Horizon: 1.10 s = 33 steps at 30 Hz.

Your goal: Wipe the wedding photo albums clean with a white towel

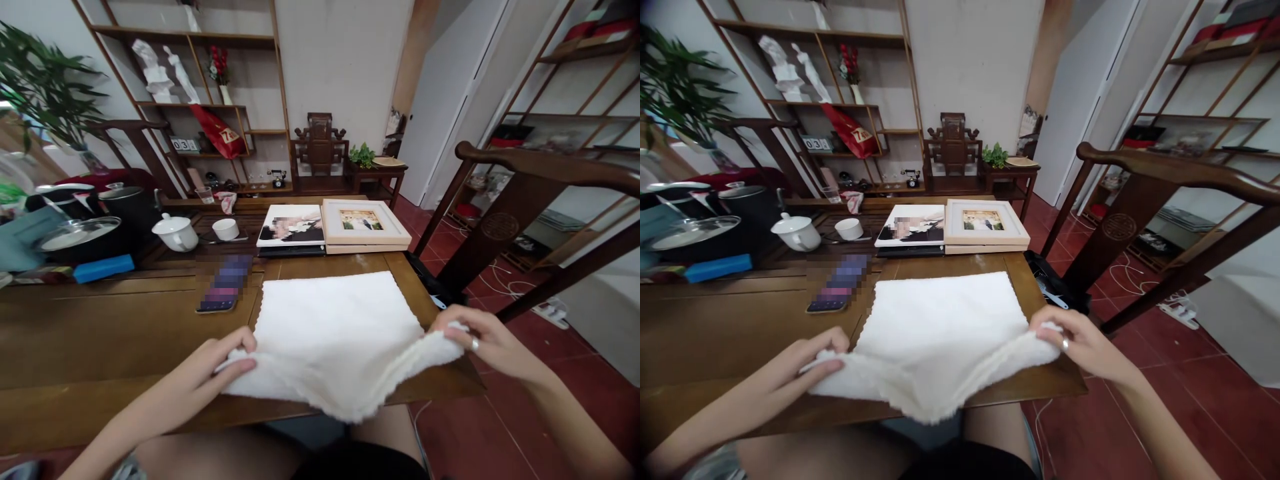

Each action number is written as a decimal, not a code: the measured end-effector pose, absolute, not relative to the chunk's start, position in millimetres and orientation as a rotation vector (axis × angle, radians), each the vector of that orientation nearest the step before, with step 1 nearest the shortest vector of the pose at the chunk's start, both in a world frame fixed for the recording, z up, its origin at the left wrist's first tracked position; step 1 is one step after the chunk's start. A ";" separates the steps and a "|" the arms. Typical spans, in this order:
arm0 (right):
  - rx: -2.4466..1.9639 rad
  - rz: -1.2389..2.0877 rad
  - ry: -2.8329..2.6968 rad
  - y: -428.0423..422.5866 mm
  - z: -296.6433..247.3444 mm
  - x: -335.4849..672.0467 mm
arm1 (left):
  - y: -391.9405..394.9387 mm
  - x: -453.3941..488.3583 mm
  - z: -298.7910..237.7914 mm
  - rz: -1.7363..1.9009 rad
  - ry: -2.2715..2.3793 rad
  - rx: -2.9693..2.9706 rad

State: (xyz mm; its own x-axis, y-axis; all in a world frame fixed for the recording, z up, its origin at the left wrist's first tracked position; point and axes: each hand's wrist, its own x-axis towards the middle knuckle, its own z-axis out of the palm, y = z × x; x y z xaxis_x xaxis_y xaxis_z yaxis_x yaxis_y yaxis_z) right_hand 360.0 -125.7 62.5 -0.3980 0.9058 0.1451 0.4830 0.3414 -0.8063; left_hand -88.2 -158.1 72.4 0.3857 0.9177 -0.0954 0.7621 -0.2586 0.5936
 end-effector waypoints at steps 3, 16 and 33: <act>-1.227 0.663 -1.857 -86.9 62.9 346.3 | -124.4 -76.0 77.9 0.655 1.549 2.102; -1.316 0.350 -2.120 3.0 14.4 327.6 | -39.7 -64.6 20.6 0.512 2.017 2.252; -1.393 1.266 -2.418 50.3 48.2 216.7 | 7.8 -59.4 35.7 1.000 1.660 1.986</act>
